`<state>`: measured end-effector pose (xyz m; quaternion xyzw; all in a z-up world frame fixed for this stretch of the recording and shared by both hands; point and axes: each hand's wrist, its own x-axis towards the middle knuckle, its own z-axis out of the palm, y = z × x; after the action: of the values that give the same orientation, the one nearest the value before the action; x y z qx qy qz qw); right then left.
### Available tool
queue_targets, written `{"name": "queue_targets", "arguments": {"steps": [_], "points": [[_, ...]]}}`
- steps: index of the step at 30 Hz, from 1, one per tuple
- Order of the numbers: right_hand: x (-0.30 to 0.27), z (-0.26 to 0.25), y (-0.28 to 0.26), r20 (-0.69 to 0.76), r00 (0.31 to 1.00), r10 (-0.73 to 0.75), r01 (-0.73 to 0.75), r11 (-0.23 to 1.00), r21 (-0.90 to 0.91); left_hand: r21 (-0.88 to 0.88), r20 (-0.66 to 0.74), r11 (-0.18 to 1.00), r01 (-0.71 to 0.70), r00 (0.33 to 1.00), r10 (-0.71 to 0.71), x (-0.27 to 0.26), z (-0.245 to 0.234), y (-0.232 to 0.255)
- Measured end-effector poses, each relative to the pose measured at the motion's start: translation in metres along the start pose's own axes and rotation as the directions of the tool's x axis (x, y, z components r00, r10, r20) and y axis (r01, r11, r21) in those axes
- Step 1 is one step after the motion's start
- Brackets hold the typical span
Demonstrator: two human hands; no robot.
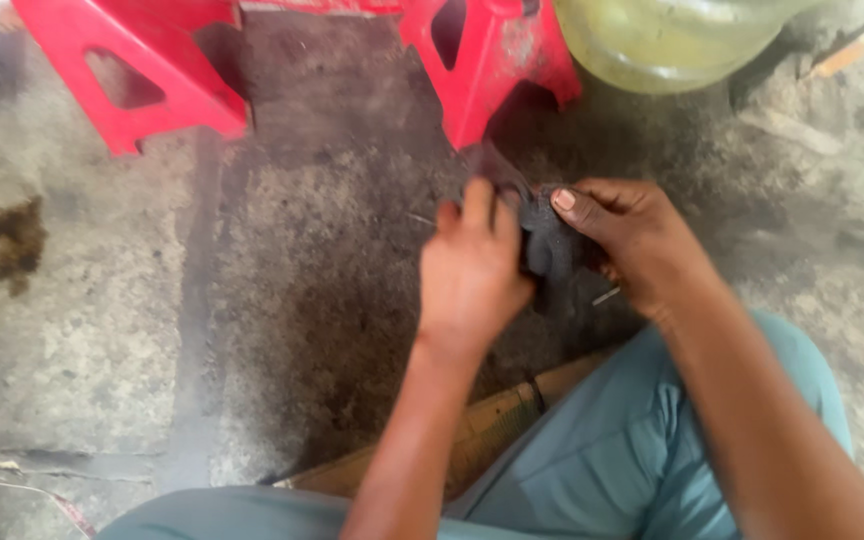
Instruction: The person cleans and reassembles a mechanical part by hand using a cloth and a thin tool to insert a small pin.
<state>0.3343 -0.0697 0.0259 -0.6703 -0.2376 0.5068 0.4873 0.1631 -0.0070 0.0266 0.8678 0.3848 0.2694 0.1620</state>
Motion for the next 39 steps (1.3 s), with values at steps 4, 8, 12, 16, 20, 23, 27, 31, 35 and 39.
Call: {"name": "queue_targets", "arguments": {"steps": [4, 8, 12, 16, 20, 23, 27, 31, 35, 39], "points": [[0.013, -0.018, 0.009, 0.107, 0.994, 0.003, -0.045, 0.917, 0.396, -0.129, -0.078, 0.991, -0.019, 0.997, 0.009, 0.006, 0.005, 0.005], [0.004, -0.023, 0.008, 0.162, 0.955, -0.249, 0.107, 0.796, 0.596, -0.198, -0.195, 0.977, -0.081, 0.98, 0.041, 0.008, -0.003, 0.0], [0.006, -0.033, 0.005, -0.076, 0.988, -0.135, 0.153, 0.77, 0.619, -0.256, -0.235, 0.966, -0.041, 0.972, -0.021, 0.006, -0.007, -0.004], [0.013, -0.048, -0.002, -0.111, 0.967, -0.23, 0.235, 0.625, 0.744, -0.412, -0.271, 0.911, 0.01, 0.953, -0.133, 0.003, -0.012, 0.0], [0.015, -0.046, -0.01, -0.144, 0.956, -0.254, 0.274, 0.61, 0.743, -0.456, -0.314, 0.889, -0.038, 0.942, -0.12, 0.005, -0.014, -0.001], [0.012, -0.042, -0.011, -0.143, 0.94, -0.309, 0.326, 0.699, 0.636, -0.512, -0.316, 0.855, -0.078, 0.943, -0.103, 0.004, -0.008, -0.002], [0.016, -0.032, -0.009, -0.188, 0.91, -0.368, 0.401, 0.898, 0.182, -0.582, -0.303, 0.806, -0.109, 0.949, -0.091, 0.003, 0.0, -0.003], [0.021, -0.028, -0.004, -0.164, 0.945, -0.283, 0.275, 0.959, -0.071, -0.634, -0.324, 0.761, -0.138, 0.941, -0.099, 0.004, 0.004, -0.002], [0.032, -0.028, 0.002, -0.127, 0.971, -0.204, 0.194, 0.977, -0.086, -0.474, -0.435, 0.854, -0.215, 0.9, -0.015, 0.003, 0.003, -0.007], [0.037, -0.026, 0.007, -0.078, 0.975, -0.21, 0.203, 0.975, -0.091, -0.252, -0.472, 0.922, -0.294, 0.869, 0.148, 0.0, -0.003, -0.016]]}}
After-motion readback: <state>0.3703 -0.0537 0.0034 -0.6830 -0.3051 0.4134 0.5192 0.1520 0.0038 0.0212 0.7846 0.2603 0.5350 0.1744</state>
